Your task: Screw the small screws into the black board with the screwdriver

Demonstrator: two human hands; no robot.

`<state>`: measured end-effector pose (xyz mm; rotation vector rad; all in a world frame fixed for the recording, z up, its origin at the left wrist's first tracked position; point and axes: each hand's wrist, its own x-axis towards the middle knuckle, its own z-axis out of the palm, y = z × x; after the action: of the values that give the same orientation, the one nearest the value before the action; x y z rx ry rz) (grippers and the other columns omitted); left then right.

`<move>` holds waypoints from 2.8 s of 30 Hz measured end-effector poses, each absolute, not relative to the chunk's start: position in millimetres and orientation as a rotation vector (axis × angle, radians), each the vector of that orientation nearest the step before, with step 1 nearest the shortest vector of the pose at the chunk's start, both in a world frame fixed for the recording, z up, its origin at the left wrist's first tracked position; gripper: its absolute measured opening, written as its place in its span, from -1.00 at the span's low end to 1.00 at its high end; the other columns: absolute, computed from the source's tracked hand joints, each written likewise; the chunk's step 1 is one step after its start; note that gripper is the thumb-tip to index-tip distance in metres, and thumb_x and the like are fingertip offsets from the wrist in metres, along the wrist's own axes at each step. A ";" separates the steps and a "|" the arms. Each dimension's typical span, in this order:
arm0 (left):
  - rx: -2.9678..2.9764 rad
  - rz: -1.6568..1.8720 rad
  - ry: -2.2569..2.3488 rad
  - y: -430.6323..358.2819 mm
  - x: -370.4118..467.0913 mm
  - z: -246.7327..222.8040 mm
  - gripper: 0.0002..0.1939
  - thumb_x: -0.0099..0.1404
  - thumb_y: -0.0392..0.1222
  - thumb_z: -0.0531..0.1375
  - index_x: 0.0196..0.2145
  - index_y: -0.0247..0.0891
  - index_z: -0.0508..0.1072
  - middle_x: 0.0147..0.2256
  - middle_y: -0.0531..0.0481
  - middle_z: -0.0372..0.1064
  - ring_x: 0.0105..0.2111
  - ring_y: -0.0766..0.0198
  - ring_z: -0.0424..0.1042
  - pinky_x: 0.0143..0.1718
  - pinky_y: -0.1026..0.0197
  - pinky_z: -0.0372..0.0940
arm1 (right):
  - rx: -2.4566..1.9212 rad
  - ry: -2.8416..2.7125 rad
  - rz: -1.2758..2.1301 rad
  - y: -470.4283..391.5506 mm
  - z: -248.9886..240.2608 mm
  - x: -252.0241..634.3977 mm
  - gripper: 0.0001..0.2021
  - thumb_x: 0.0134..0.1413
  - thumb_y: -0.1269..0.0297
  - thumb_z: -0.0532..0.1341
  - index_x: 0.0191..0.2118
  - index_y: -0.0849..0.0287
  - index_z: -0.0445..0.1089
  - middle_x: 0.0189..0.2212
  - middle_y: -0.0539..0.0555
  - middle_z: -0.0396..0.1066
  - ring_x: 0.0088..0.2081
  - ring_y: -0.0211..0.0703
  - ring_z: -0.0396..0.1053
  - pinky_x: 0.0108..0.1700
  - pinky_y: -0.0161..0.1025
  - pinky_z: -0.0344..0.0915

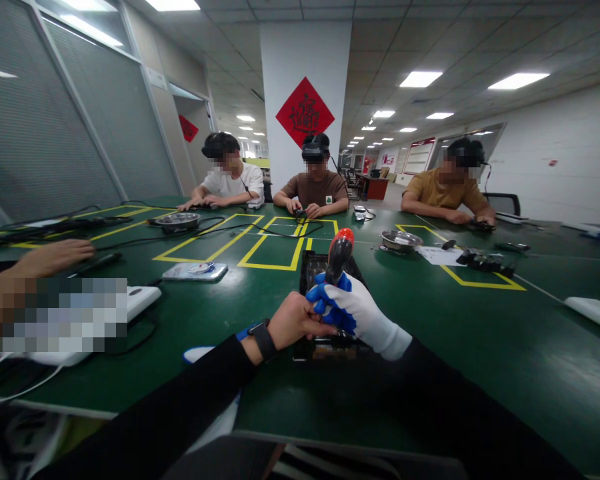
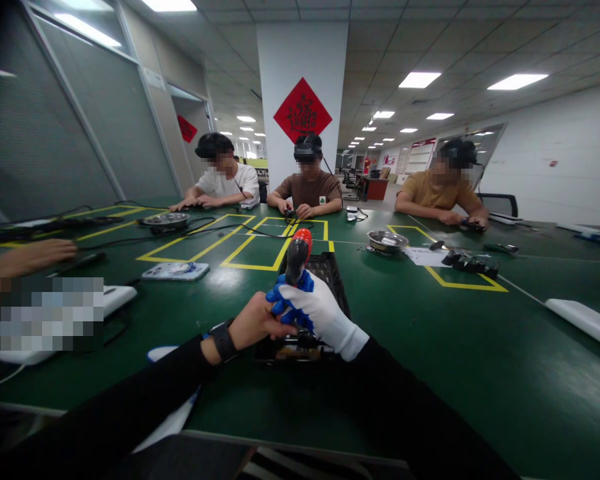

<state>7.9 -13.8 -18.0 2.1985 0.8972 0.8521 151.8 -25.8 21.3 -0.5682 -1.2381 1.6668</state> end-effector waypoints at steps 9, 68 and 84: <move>2.164 0.899 0.863 -15.8 9.1 -14.9 -0.67 -0.03 0.01 0.24 -0.57 -0.38 0.38 -0.70 0.09 0.26 -0.72 0.46 0.23 -0.67 0.43 0.14 | -0.440 -1.249 1.779 -20.9 22.9 159.5 -0.69 -0.04 0.20 0.18 -0.17 0.25 0.28 -0.39 0.07 0.40 -0.47 -0.29 0.37 -0.50 -0.35 0.34; 2.028 0.872 0.874 -15.0 9.7 -18.9 -0.64 -0.06 0.01 0.25 -0.62 -0.41 0.36 -0.71 0.08 0.24 -0.74 0.47 0.18 -0.69 0.41 0.10 | -0.501 -1.313 1.642 -26.9 30.4 159.3 -0.66 -0.14 0.23 0.25 -0.17 0.21 0.31 -0.33 0.07 0.40 -0.40 -0.26 0.38 -0.43 -0.32 0.36; 2.103 0.915 0.938 -12.6 8.1 -20.7 -0.60 -0.02 0.01 0.23 -0.72 -0.38 0.26 -0.76 0.11 0.19 -0.73 0.49 0.15 -0.67 0.42 0.05 | -0.432 -1.153 1.793 -24.0 29.0 157.2 -0.64 -0.08 0.17 0.20 -0.13 0.20 0.27 -0.39 0.04 0.38 -0.48 -0.30 0.37 -0.52 -0.37 0.33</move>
<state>8.1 -12.6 -20.7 2.1029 0.9377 0.9147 157.2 -24.0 29.0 -0.4318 -1.1527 1.7929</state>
